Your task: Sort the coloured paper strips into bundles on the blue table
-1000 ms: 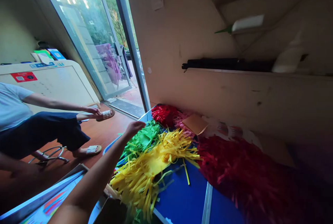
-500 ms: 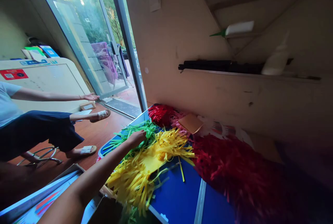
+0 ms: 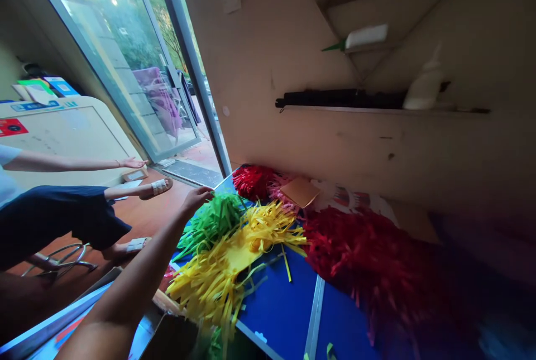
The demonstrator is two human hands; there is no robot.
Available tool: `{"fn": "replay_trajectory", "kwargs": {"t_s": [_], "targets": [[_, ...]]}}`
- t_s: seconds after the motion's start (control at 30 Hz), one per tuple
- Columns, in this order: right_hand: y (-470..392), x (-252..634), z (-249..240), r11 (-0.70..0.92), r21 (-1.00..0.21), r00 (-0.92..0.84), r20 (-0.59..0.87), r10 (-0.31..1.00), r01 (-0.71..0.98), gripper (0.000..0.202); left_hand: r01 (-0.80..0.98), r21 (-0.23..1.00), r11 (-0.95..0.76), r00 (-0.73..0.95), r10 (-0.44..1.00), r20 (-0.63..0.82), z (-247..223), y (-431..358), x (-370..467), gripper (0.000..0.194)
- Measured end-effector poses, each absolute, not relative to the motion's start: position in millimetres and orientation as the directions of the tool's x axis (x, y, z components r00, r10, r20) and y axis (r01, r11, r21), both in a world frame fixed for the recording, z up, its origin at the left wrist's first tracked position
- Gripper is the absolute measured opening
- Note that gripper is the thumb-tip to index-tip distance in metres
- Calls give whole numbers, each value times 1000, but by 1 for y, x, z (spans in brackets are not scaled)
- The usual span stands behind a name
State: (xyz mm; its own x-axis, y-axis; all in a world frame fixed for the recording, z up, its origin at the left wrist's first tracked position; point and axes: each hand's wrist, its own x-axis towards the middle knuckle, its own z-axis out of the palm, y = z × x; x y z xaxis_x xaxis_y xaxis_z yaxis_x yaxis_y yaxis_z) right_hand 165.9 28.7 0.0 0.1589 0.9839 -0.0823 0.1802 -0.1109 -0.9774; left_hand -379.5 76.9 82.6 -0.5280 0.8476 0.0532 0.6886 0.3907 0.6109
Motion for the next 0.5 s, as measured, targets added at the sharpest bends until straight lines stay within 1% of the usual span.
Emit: {"fn": "replay_trajectory", "kwargs": {"t_s": [0.03, 0.1, 0.13, 0.17, 0.2, 0.3, 0.33, 0.4, 0.43, 0.5], "targets": [[35, 160, 0, -109, -978, 155, -81, 985, 180, 36, 677, 621, 395, -552, 831, 73, 84, 76, -377, 31], [46, 150, 0, -103, -978, 146, -77, 986, 182, 46, 661, 636, 398, -584, 805, 105, 86, 74, -371, 31], [50, 146, 1, -100, -978, 141, -74, 987, 183, 56, 654, 646, 393, -593, 797, 115, 86, 74, -367, 31], [55, 142, 1, -96, -978, 136, -71, 988, 186, 70, 645, 660, 386, -597, 793, 120, 87, 74, -364, 31], [58, 139, 1, -92, -978, 133, -68, 989, 188, 75, 631, 679, 375, -599, 792, 119, 88, 74, -362, 30], [61, 138, 1, -87, -976, 130, -62, 990, 198, 74, 559, 754, 344, -589, 805, 69, 98, 74, -362, 28], [60, 140, 1, -88, -975, 131, -62, 989, 202, 70, 524, 784, 333, -584, 811, 46, 104, 73, -364, 27], [52, 147, 0, -91, -973, 135, -63, 989, 212, 56, 443, 842, 308, -582, 813, 9, 117, 72, -370, 26], [47, 153, 0, -92, -972, 137, -63, 989, 218, 53, 401, 869, 290, -593, 806, 4, 124, 72, -372, 25], [33, 165, 0, -95, -969, 140, -64, 988, 230, 35, 323, 918, 230, -638, 769, 32, 138, 74, -374, 25]]}}
